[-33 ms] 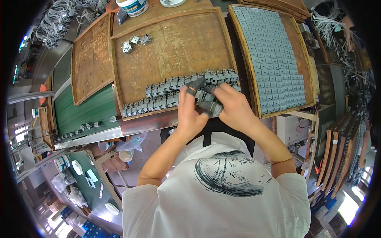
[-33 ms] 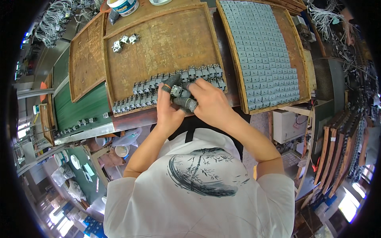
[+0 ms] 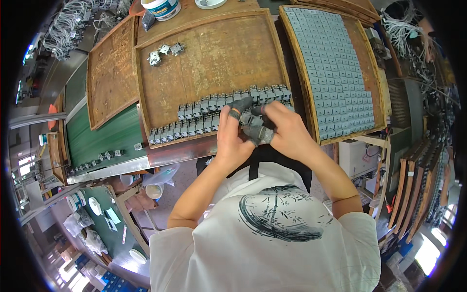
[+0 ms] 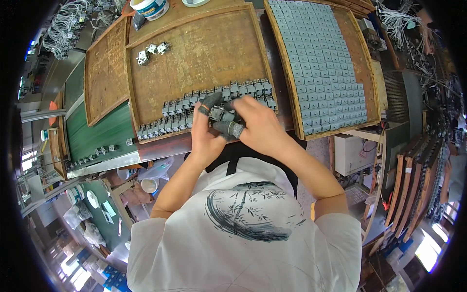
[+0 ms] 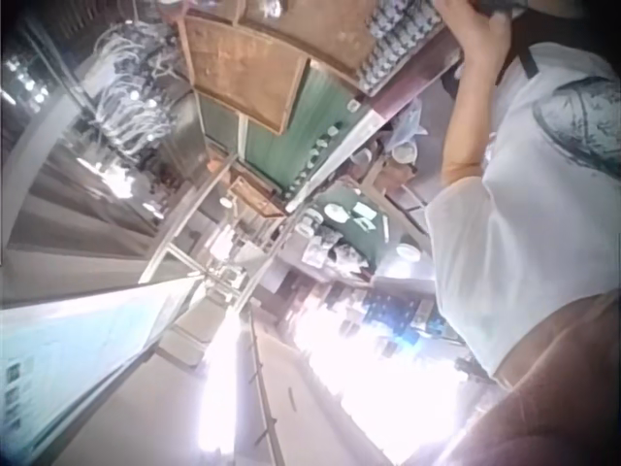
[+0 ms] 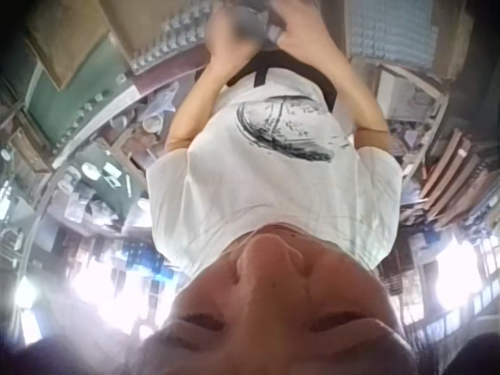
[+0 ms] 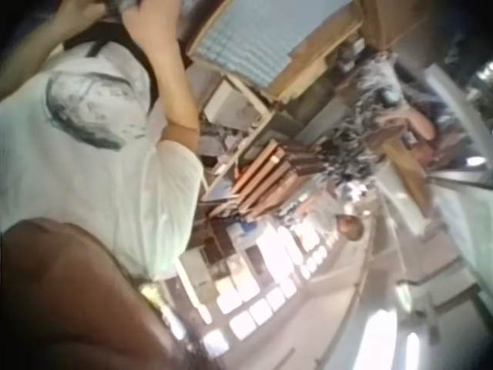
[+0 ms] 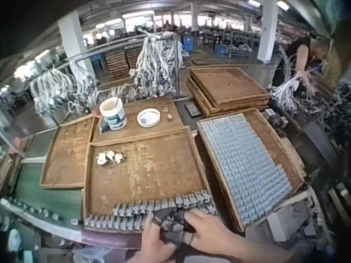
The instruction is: Sorting grey electronic components into a grid tray at a manual assembly station.
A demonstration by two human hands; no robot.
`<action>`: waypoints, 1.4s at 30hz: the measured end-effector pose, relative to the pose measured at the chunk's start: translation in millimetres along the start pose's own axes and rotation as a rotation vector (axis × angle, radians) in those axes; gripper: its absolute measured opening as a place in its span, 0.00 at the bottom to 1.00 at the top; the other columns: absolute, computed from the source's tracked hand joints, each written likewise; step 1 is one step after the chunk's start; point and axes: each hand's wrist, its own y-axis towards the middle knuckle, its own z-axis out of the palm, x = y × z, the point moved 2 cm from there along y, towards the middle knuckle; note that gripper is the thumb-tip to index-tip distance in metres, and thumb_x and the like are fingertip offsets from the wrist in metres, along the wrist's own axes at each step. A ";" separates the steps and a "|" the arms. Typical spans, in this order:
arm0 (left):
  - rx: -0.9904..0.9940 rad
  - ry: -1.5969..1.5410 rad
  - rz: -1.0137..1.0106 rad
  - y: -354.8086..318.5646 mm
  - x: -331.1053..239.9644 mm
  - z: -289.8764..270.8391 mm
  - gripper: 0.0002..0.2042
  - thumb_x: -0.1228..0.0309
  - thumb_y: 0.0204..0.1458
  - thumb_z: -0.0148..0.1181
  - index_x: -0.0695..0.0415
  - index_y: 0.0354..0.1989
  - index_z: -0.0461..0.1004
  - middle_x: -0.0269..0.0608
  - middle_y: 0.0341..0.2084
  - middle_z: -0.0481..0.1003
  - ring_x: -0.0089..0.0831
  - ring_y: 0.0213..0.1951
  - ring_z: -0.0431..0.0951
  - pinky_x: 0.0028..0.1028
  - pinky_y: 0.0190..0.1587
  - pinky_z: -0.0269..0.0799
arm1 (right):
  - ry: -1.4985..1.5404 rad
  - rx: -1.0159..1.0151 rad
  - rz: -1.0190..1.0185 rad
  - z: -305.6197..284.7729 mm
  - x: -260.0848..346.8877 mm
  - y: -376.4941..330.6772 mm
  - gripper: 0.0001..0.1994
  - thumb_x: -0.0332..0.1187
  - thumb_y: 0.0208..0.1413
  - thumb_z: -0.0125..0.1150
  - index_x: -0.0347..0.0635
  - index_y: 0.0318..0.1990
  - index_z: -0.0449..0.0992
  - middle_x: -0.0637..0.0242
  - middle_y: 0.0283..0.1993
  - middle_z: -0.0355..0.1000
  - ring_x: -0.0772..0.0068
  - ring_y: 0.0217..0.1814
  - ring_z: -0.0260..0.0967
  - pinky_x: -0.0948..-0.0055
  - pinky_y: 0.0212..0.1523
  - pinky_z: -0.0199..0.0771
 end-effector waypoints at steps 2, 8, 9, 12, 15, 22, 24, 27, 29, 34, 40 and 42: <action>0.041 -0.064 0.116 2.8 4.5 4.2 0.36 0.82 0.34 0.66 0.59 0.60 0.67 0.51 0.49 0.68 0.50 0.48 0.71 0.37 0.50 0.70 | 0.181 0.038 0.129 -2.6 -11.5 0.1 0.21 0.39 0.45 0.71 0.31 0.40 0.73 0.51 0.39 0.73 0.49 0.39 0.73 0.64 0.38 0.73; 0.108 -0.074 0.325 5.4 -8.1 14.2 0.33 0.77 0.34 0.67 0.63 0.57 0.70 0.51 0.44 0.73 0.50 0.43 0.73 0.37 0.48 0.72 | 0.405 0.350 0.205 -2.1 -29.8 -12.0 0.19 0.39 0.43 0.70 0.34 0.38 0.76 0.52 0.30 0.74 0.54 0.31 0.72 0.66 0.35 0.71; 0.113 -0.077 0.325 6.4 -11.1 15.5 0.33 0.77 0.34 0.67 0.63 0.57 0.70 0.51 0.44 0.73 0.50 0.43 0.73 0.37 0.48 0.72 | 0.340 0.311 0.156 -3.0 -31.4 -14.3 0.18 0.39 0.43 0.70 0.35 0.38 0.77 0.53 0.30 0.74 0.54 0.31 0.72 0.66 0.34 0.71; 0.039 -0.020 0.453 8.5 -21.6 16.7 0.32 0.74 0.34 0.68 0.63 0.55 0.73 0.47 0.40 0.75 0.46 0.37 0.75 0.37 0.42 0.72 | 0.341 0.173 0.054 -1.0 -32.1 -19.9 0.19 0.39 0.41 0.70 0.36 0.37 0.77 0.54 0.30 0.74 0.52 0.31 0.73 0.66 0.34 0.71; 0.121 -0.048 0.425 9.7 -15.5 17.4 0.32 0.74 0.34 0.69 0.61 0.56 0.73 0.45 0.39 0.75 0.44 0.37 0.73 0.35 0.40 0.71 | 0.311 0.094 0.071 1.5 -29.3 -21.0 0.17 0.41 0.40 0.68 0.34 0.26 0.75 0.48 0.25 0.72 0.45 0.29 0.72 0.58 0.30 0.70; 0.193 -0.417 0.056 5.0 -12.9 28.0 0.24 0.75 0.35 0.70 0.58 0.44 0.70 0.47 0.41 0.70 0.45 0.42 0.69 0.42 0.45 0.68 | 0.444 0.155 0.048 -11.3 -24.9 -20.6 0.21 0.39 0.44 0.73 0.36 0.41 0.75 0.55 0.36 0.75 0.57 0.35 0.76 0.66 0.36 0.74; 0.165 -0.247 0.173 10.0 -14.5 25.5 0.24 0.76 0.36 0.70 0.58 0.45 0.69 0.49 0.42 0.69 0.46 0.42 0.69 0.41 0.44 0.68 | 0.392 0.073 0.165 -24.9 -13.7 -19.8 0.20 0.39 0.44 0.73 0.36 0.40 0.74 0.56 0.35 0.75 0.60 0.35 0.76 0.68 0.35 0.75; 0.148 -0.036 0.291 14.4 -19.0 25.3 0.25 0.77 0.37 0.70 0.59 0.46 0.68 0.50 0.43 0.67 0.45 0.42 0.69 0.38 0.43 0.70 | 0.306 -0.037 0.298 -31.5 -9.2 -26.7 0.19 0.37 0.45 0.75 0.35 0.37 0.73 0.59 0.33 0.75 0.67 0.35 0.75 0.71 0.34 0.76; 0.157 0.007 0.292 16.3 -22.3 23.9 0.25 0.78 0.38 0.70 0.60 0.47 0.68 0.50 0.43 0.67 0.45 0.42 0.70 0.36 0.43 0.71 | 0.276 -0.063 0.313 -33.6 -13.2 -31.9 0.18 0.36 0.45 0.75 0.35 0.36 0.72 0.60 0.32 0.74 0.71 0.34 0.75 0.72 0.33 0.76; 0.473 -0.471 -0.123 22.2 -7.3 17.2 0.21 0.87 0.45 0.63 0.61 0.49 0.71 0.41 0.45 0.68 0.30 0.45 0.73 0.25 0.44 0.73 | 0.341 -0.055 0.202 -32.6 -27.7 -41.5 0.18 0.33 0.43 0.77 0.34 0.35 0.72 0.61 0.31 0.74 0.70 0.31 0.75 0.71 0.32 0.77; 0.504 -0.458 -0.223 19.5 0.4 7.4 0.18 0.86 0.50 0.61 0.62 0.51 0.71 0.34 0.45 0.72 0.26 0.49 0.75 0.27 0.52 0.74 | 0.086 -0.012 -0.100 -36.8 -21.9 -38.0 0.17 0.31 0.45 0.75 0.32 0.38 0.74 0.56 0.32 0.74 0.57 0.29 0.75 0.69 0.31 0.79; 0.495 -0.354 -0.213 19.3 -1.0 6.8 0.18 0.86 0.51 0.60 0.62 0.51 0.71 0.34 0.45 0.73 0.26 0.48 0.75 0.28 0.52 0.74 | 0.139 0.001 -0.031 -36.5 -23.4 -39.3 0.17 0.31 0.45 0.74 0.32 0.38 0.74 0.56 0.32 0.74 0.58 0.30 0.75 0.69 0.31 0.79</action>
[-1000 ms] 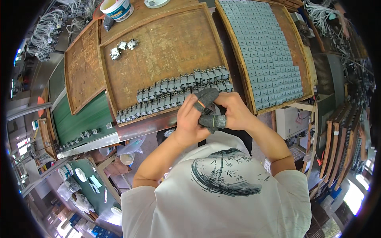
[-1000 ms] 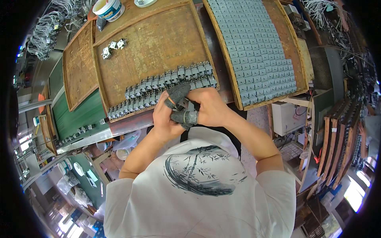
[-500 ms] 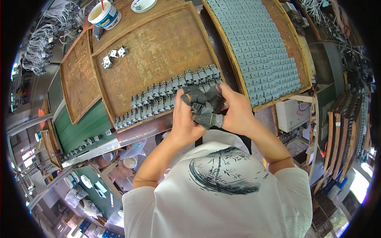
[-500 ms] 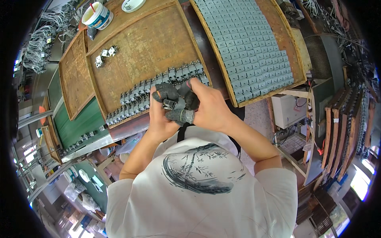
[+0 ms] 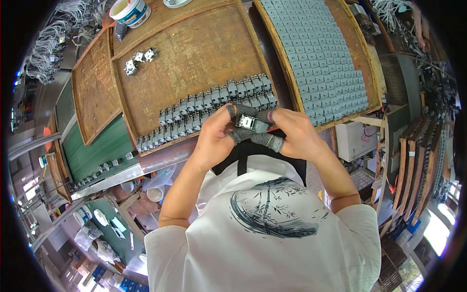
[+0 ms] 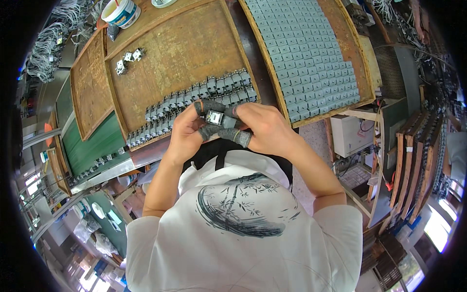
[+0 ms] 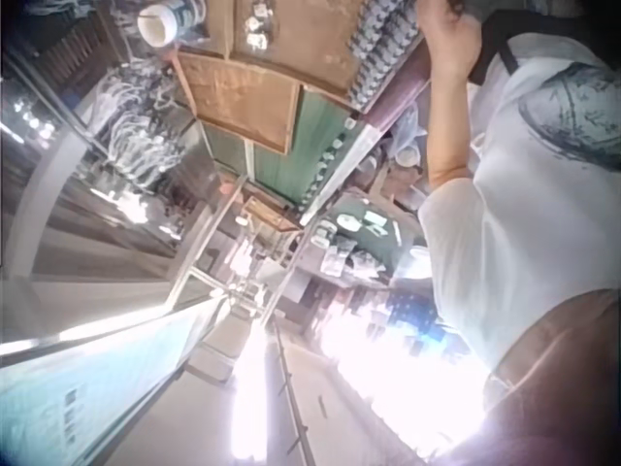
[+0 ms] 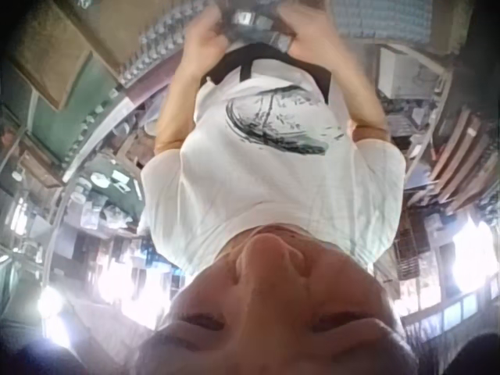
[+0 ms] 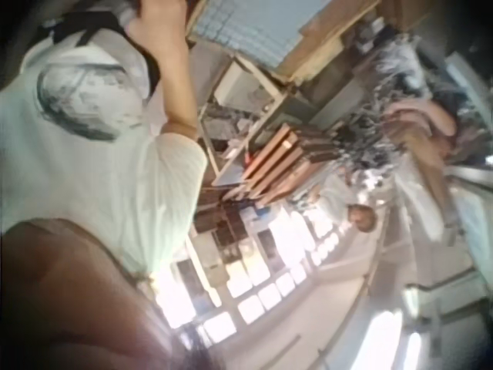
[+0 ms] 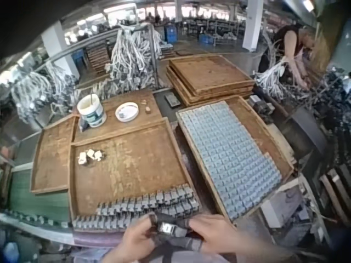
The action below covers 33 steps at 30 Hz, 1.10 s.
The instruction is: Sorting grey electronic components into a grid tray at a manual assembly station.
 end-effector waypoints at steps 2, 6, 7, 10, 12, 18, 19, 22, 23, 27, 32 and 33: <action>0.003 -0.332 -0.034 -0.4 0.2 1.8 0.19 0.85 0.53 0.60 0.62 0.54 0.70 0.35 0.47 0.74 0.26 0.48 0.75 0.29 0.53 0.74 | 0.054 0.007 0.069 -0.3 -0.4 -1.3 0.16 0.31 0.46 0.74 0.32 0.38 0.74 0.56 0.32 0.75 0.59 0.31 0.76 0.69 0.32 0.80; 0.009 -0.473 -0.066 -1.6 -2.0 1.4 0.19 0.88 0.55 0.54 0.60 0.54 0.70 0.36 0.46 0.74 0.29 0.50 0.76 0.32 0.53 0.78 | 0.130 -0.011 0.174 -0.4 -0.3 -1.3 0.16 0.29 0.47 0.72 0.32 0.41 0.74 0.56 0.35 0.75 0.59 0.35 0.76 0.68 0.35 0.80; 0.015 -0.475 -0.061 -2.0 -0.5 1.2 0.19 0.88 0.55 0.53 0.60 0.55 0.69 0.37 0.48 0.74 0.29 0.50 0.76 0.32 0.53 0.77 | 0.147 -0.006 0.177 0.0 -0.4 -1.2 0.16 0.29 0.48 0.72 0.32 0.42 0.74 0.56 0.36 0.74 0.60 0.36 0.76 0.68 0.35 0.81; 0.013 -0.465 -0.044 -1.9 -1.0 2.5 0.20 0.88 0.56 0.52 0.60 0.56 0.69 0.37 0.48 0.73 0.29 0.49 0.76 0.31 0.53 0.77 | 0.100 0.032 0.162 -1.4 0.9 -0.6 0.16 0.27 0.48 0.70 0.32 0.44 0.74 0.55 0.38 0.74 0.58 0.36 0.76 0.68 0.36 0.81; 0.006 -0.452 -0.033 -0.5 -3.0 4.8 0.20 0.88 0.56 0.52 0.61 0.56 0.69 0.36 0.47 0.73 0.29 0.49 0.76 0.31 0.53 0.77 | 0.046 0.019 0.141 -3.1 -0.9 -1.0 0.15 0.26 0.48 0.70 0.32 0.43 0.74 0.55 0.37 0.74 0.57 0.35 0.76 0.67 0.35 0.79; -0.010 -0.287 0.007 2.3 -9.6 10.1 0.17 0.86 0.57 0.54 0.63 0.55 0.71 0.37 0.46 0.69 0.28 0.48 0.76 0.28 0.52 0.77 | -0.090 0.051 0.072 -12.2 1.3 2.8 0.14 0.26 0.47 0.68 0.33 0.40 0.73 0.55 0.31 0.71 0.50 0.32 0.72 0.62 0.30 0.72; 0.006 -0.322 -0.016 1.6 -6.7 11.3 0.17 0.86 0.57 0.54 0.63 0.55 0.71 0.37 0.46 0.69 0.28 0.48 0.75 0.27 0.51 0.77 | -0.086 0.103 0.060 -12.9 -0.3 2.9 0.14 0.27 0.46 0.68 0.33 0.39 0.73 0.55 0.30 0.71 0.49 0.31 0.71 0.61 0.30 0.70; -0.016 -0.351 -0.039 2.6 0.9 19.7 0.17 0.86 0.57 0.54 0.63 0.55 0.71 0.37 0.47 0.69 0.27 0.48 0.75 0.26 0.50 0.77 | -0.135 0.152 0.095 -13.4 -0.6 3.5 0.13 0.25 0.45 0.66 0.34 0.40 0.73 0.54 0.31 0.71 0.48 0.33 0.72 0.59 0.30 0.70; -0.055 -0.344 -0.043 3.3 2.6 22.6 0.17 0.86 0.57 0.54 0.63 0.55 0.71 0.37 0.47 0.69 0.26 0.48 0.75 0.25 0.49 0.76 | -0.137 0.150 0.094 -9.5 -2.3 2.6 0.13 0.25 0.45 0.66 0.34 0.40 0.73 0.54 0.31 0.71 0.48 0.33 0.72 0.59 0.30 0.70; -0.094 0.003 0.057 5.0 1.2 25.7 0.23 0.86 0.52 0.57 0.61 0.59 0.68 0.42 0.50 0.67 0.28 0.43 0.76 0.26 0.44 0.77 | -0.258 0.017 0.135 13.4 -12.5 -2.4 0.15 0.20 0.43 0.61 0.32 0.42 0.73 0.52 0.35 0.72 0.45 0.37 0.72 0.55 0.35 0.72; -0.270 0.511 0.197 8.1 17.0 35.6 0.36 0.82 0.35 0.60 0.62 0.61 0.62 0.62 0.52 0.61 0.58 0.52 0.65 0.43 0.55 0.66 | -0.191 -0.042 0.163 24.9 -8.7 -3.5 0.16 0.18 0.43 0.58 0.31 0.44 0.72 0.48 0.40 0.74 0.43 0.41 0.72 0.55 0.40 0.74; -0.338 0.626 0.274 9.9 21.7 35.6 0.36 0.82 0.34 0.60 0.62 0.60 0.63 0.64 0.52 0.61 0.60 0.55 0.62 0.45 0.57 0.63 | -0.191 -0.045 0.163 25.8 -9.6 -3.3 0.16 0.18 0.43 0.58 0.31 0.44 0.72 0.48 0.40 0.74 0.43 0.41 0.72 0.55 0.40 0.74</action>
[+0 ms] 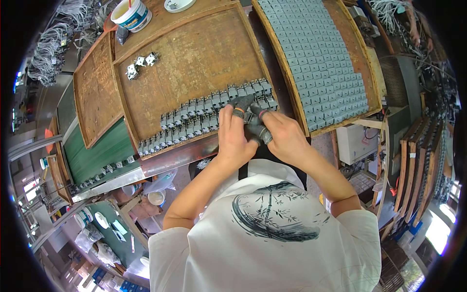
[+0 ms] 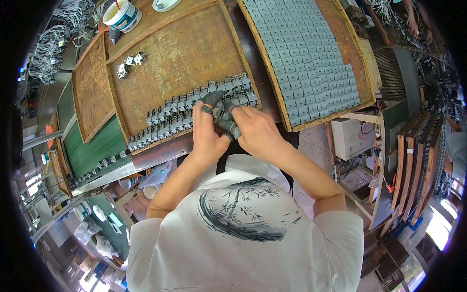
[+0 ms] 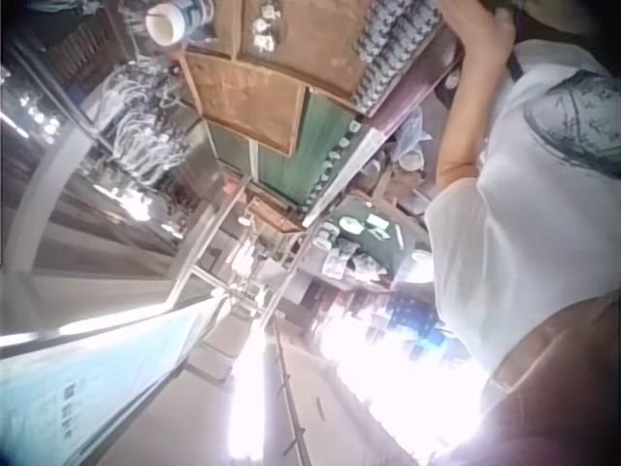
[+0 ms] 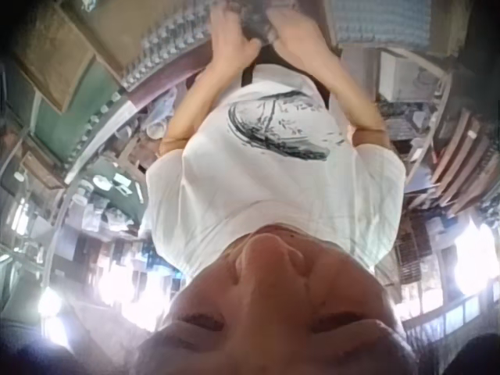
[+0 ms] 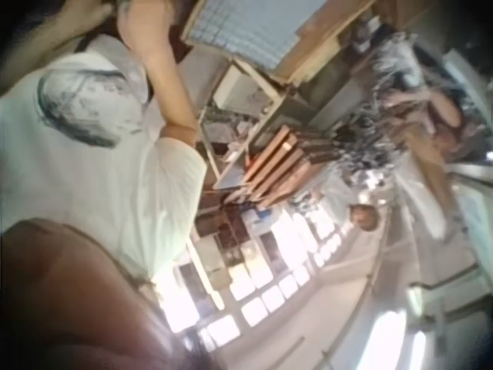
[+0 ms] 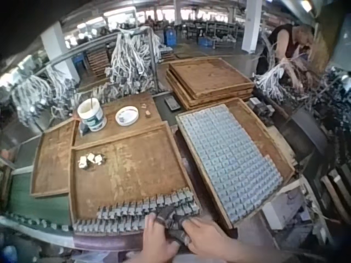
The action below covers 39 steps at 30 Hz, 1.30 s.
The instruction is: Sorting grey electronic components into a grid tray at a manual assembly station.
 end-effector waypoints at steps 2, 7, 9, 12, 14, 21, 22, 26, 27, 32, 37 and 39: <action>-0.079 0.052 0.052 2.3 5.3 1.8 0.36 0.81 0.31 0.61 0.61 0.58 0.65 0.61 0.50 0.64 0.60 0.53 0.65 0.45 0.56 0.65 | 0.081 0.032 -0.010 1.8 -3.5 1.6 0.17 0.24 0.47 0.64 0.32 0.46 0.71 0.51 0.40 0.73 0.47 0.41 0.74 0.59 0.39 0.75; 0.074 -0.346 0.012 7.9 -9.7 -8.4 0.33 0.79 0.34 0.65 0.62 0.56 0.69 0.51 0.44 0.72 0.52 0.47 0.72 0.39 0.51 0.69 | 0.413 0.199 0.194 -2.7 -22.0 7.1 0.21 0.40 0.47 0.73 0.34 0.41 0.74 0.57 0.33 0.73 0.61 0.36 0.75 0.69 0.34 0.74; 0.102 -0.365 0.009 3.9 -12.9 -11.3 0.32 0.78 0.34 0.65 0.63 0.57 0.70 0.50 0.39 0.74 0.50 0.42 0.74 0.37 0.48 0.71 | 0.370 0.298 0.089 -3.0 -20.1 8.1 0.19 0.40 0.45 0.71 0.33 0.35 0.76 0.56 0.32 0.75 0.56 0.36 0.75 0.68 0.34 0.72; 0.032 -0.297 0.257 7.5 -18.5 -15.2 0.32 0.78 0.35 0.64 0.63 0.57 0.70 0.49 0.42 0.75 0.49 0.40 0.75 0.38 0.48 0.71 | 0.378 0.185 -0.004 3.2 -20.2 2.3 0.18 0.40 0.43 0.71 0.33 0.36 0.76 0.55 0.33 0.75 0.53 0.35 0.75 0.65 0.36 0.71; 0.038 -0.308 0.236 6.8 -20.6 -15.8 0.32 0.78 0.35 0.64 0.63 0.57 0.71 0.50 0.44 0.75 0.48 0.41 0.75 0.39 0.48 0.72 | 0.369 0.117 -0.022 0.8 -16.0 2.7 0.17 0.41 0.42 0.70 0.35 0.30 0.74 0.54 0.29 0.73 0.51 0.33 0.72 0.62 0.33 0.69; -0.018 -0.300 0.268 10.9 -17.7 -5.9 0.28 0.79 0.42 0.64 0.59 0.57 0.71 0.48 0.52 0.68 0.40 0.46 0.73 0.34 0.48 0.71 | 0.118 -0.044 -0.042 -15.3 -3.5 6.1 0.19 0.44 0.42 0.72 0.38 0.30 0.73 0.57 0.28 0.70 0.50 0.32 0.70 0.59 0.34 0.70; 0.005 -0.435 0.133 7.7 -13.4 -3.1 0.28 0.79 0.42 0.65 0.59 0.57 0.71 0.47 0.51 0.68 0.39 0.47 0.72 0.34 0.48 0.71 | 0.104 -0.033 -0.026 -19.8 -4.1 6.7 0.20 0.45 0.43 0.73 0.38 0.32 0.74 0.57 0.28 0.70 0.50 0.32 0.70 0.59 0.34 0.70; -0.015 -0.246 0.006 14.5 -0.2 -27.7 0.28 0.80 0.43 0.67 0.58 0.57 0.70 0.43 0.47 0.71 0.34 0.47 0.73 0.31 0.52 0.70 | 0.125 -0.096 0.100 -56.1 -44.4 7.8 0.18 0.42 0.47 0.71 0.39 0.38 0.76 0.56 0.34 0.73 0.53 0.38 0.74 0.61 0.38 0.72; -0.110 -0.323 -0.098 9.3 13.2 -38.7 0.28 0.80 0.43 0.67 0.58 0.57 0.70 0.42 0.46 0.72 0.32 0.47 0.74 0.31 0.52 0.70 | 0.004 -0.238 0.219 -69.8 -73.1 6.3 0.16 0.40 0.48 0.70 0.39 0.38 0.76 0.55 0.35 0.74 0.53 0.40 0.74 0.61 0.39 0.73; -0.267 -0.214 -0.464 -16.2 111.0 -150.8 0.26 0.85 0.47 0.59 0.59 0.58 0.71 0.41 0.44 0.76 0.28 0.44 0.77 0.26 0.47 0.75 | -0.671 -0.593 0.565 -163.1 -245.9 -22.8 0.13 0.35 0.52 0.58 0.39 0.44 0.78 0.49 0.41 0.76 0.46 0.47 0.74 0.55 0.46 0.72; -0.056 0.118 -0.622 -8.8 155.3 -200.3 0.29 0.88 0.41 0.45 0.63 0.56 0.73 0.44 0.48 0.77 0.32 0.50 0.75 0.27 0.54 0.69 | -0.224 -0.304 0.814 -200.4 -369.4 -58.2 0.26 0.39 0.53 0.54 0.38 0.59 0.73 0.48 0.56 0.75 0.52 0.61 0.70 0.60 0.60 0.67; 0.088 0.244 -0.505 -20.2 180.3 -216.8 0.28 0.85 0.39 0.48 0.61 0.54 0.75 0.45 0.43 0.78 0.31 0.47 0.76 0.27 0.51 0.69 | -0.066 -0.282 0.758 -197.4 -355.5 -39.9 0.22 0.37 0.55 0.52 0.37 0.55 0.77 0.53 0.54 0.76 0.60 0.58 0.72 0.68 0.58 0.68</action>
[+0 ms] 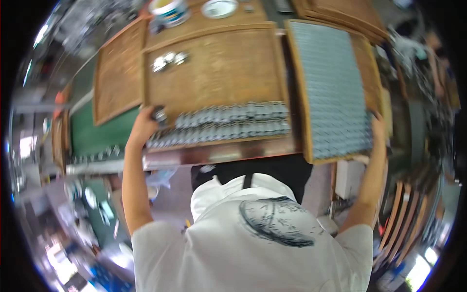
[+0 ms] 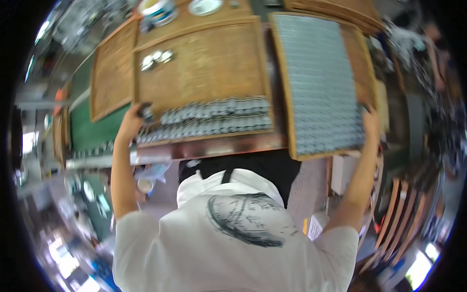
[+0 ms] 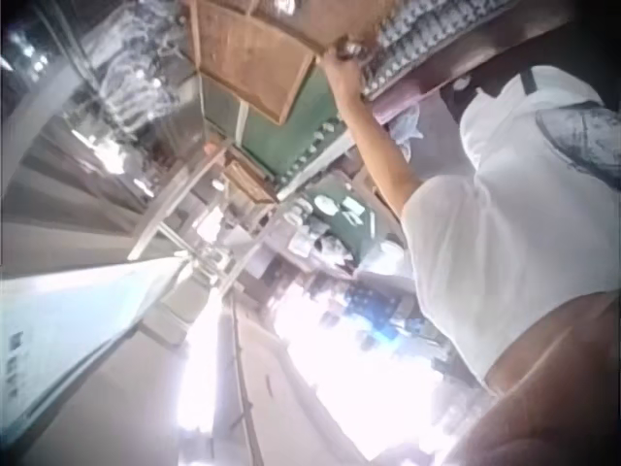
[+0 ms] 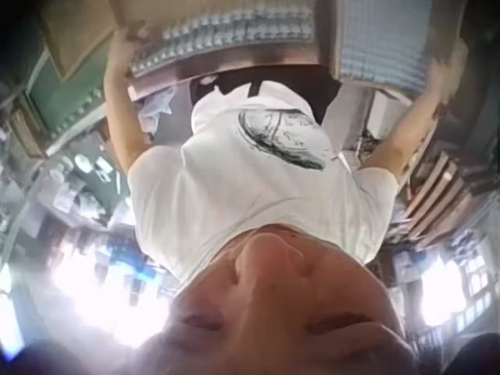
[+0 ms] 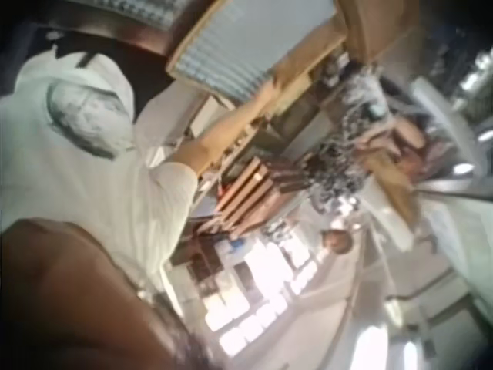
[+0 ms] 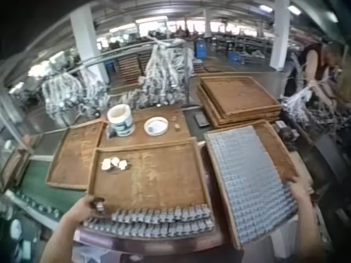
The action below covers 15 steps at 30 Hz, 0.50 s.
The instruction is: Sorting grey electronic components into a grid tray at a manual assembly station.
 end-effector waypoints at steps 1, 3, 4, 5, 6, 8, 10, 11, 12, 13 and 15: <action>0.101 -0.007 -0.113 8.7 -14.3 -3.0 0.26 0.83 0.39 0.49 0.62 0.52 0.75 0.48 0.41 0.79 0.35 0.45 0.77 0.29 0.50 0.70 | 0.030 -0.050 -0.004 -14.0 -31.6 8.6 0.20 0.34 0.55 0.52 0.35 0.53 0.78 0.56 0.50 0.77 0.63 0.54 0.72 0.70 0.56 0.68; 0.240 -0.003 -0.194 20.0 -10.9 0.2 0.24 0.81 0.38 0.52 0.64 0.50 0.76 0.51 0.38 0.79 0.38 0.42 0.78 0.32 0.47 0.71 | 0.541 0.005 0.146 -8.0 -56.4 23.8 0.18 0.33 0.55 0.53 0.32 0.48 0.79 0.57 0.48 0.77 0.64 0.51 0.73 0.69 0.55 0.69; 0.290 0.012 -0.152 22.2 8.5 4.8 0.24 0.81 0.38 0.54 0.64 0.49 0.76 0.51 0.37 0.79 0.38 0.41 0.78 0.33 0.45 0.72 | 0.577 -0.016 0.174 -3.0 -52.9 27.3 0.18 0.32 0.55 0.54 0.32 0.50 0.77 0.58 0.48 0.76 0.64 0.51 0.73 0.69 0.54 0.69; 0.334 0.011 -0.123 19.2 3.5 5.9 0.24 0.80 0.38 0.57 0.64 0.50 0.76 0.52 0.36 0.80 0.39 0.40 0.79 0.33 0.44 0.72 | 0.609 -0.043 0.210 -2.3 -45.2 27.8 0.18 0.31 0.54 0.54 0.32 0.51 0.76 0.59 0.49 0.75 0.64 0.50 0.73 0.69 0.54 0.69; 0.375 0.009 -0.094 17.3 -4.0 9.1 0.24 0.79 0.37 0.59 0.64 0.50 0.76 0.52 0.35 0.80 0.40 0.39 0.80 0.34 0.44 0.73 | 0.475 -0.107 0.139 -0.7 -23.4 23.7 0.20 0.30 0.54 0.55 0.32 0.54 0.73 0.60 0.50 0.75 0.64 0.50 0.73 0.69 0.54 0.70; 0.322 0.066 -0.010 10.9 1.3 10.5 0.26 0.77 0.36 0.64 0.63 0.51 0.75 0.53 0.36 0.80 0.43 0.40 0.80 0.35 0.45 0.74 | -0.031 -0.224 -0.123 -3.0 18.6 12.0 0.23 0.28 0.54 0.57 0.33 0.58 0.69 0.61 0.50 0.74 0.63 0.48 0.74 0.68 0.52 0.71; 0.496 -0.103 -0.205 22.4 6.7 21.8 0.29 0.76 0.36 0.65 0.63 0.54 0.73 0.55 0.40 0.79 0.46 0.44 0.79 0.36 0.48 0.73 | 0.174 -0.264 -0.172 -6.6 27.6 -1.6 0.20 0.27 0.56 0.58 0.36 0.57 0.69 0.62 0.47 0.74 0.64 0.46 0.74 0.67 0.48 0.73; 0.482 -0.110 -0.096 23.3 5.4 24.5 0.29 0.76 0.37 0.63 0.63 0.55 0.72 0.56 0.41 0.78 0.46 0.45 0.78 0.36 0.49 0.73 | 0.760 -0.210 -0.023 -1.3 29.9 -3.4 0.18 0.27 0.57 0.58 0.38 0.55 0.70 0.63 0.46 0.74 0.65 0.46 0.74 0.68 0.46 0.73; 0.464 -0.113 0.004 19.4 5.5 24.3 0.30 0.75 0.38 0.61 0.62 0.57 0.71 0.57 0.42 0.77 0.46 0.46 0.77 0.36 0.49 0.72 | 0.701 -0.226 0.045 9.0 52.4 -14.1 0.14 0.26 0.58 0.55 0.41 0.52 0.71 0.64 0.46 0.74 0.68 0.46 0.73 0.70 0.44 0.73; 0.451 -0.118 -0.012 13.6 5.8 20.6 0.30 0.75 0.39 0.60 0.62 0.57 0.71 0.56 0.42 0.77 0.45 0.46 0.77 0.35 0.49 0.72 | 0.725 -0.170 -0.004 20.5 78.6 -27.4 0.15 0.26 0.61 0.52 0.40 0.55 0.70 0.63 0.50 0.72 0.69 0.47 0.73 0.70 0.43 0.72; 0.441 -0.128 -0.082 3.1 -0.4 7.2 0.28 0.75 0.40 0.58 0.61 0.57 0.72 0.52 0.42 0.75 0.44 0.46 0.77 0.32 0.49 0.72 | 0.873 -0.030 -0.069 29.7 80.5 -32.8 0.17 0.28 0.65 0.48 0.39 0.61 0.68 0.63 0.57 0.70 0.68 0.49 0.73 0.69 0.45 0.74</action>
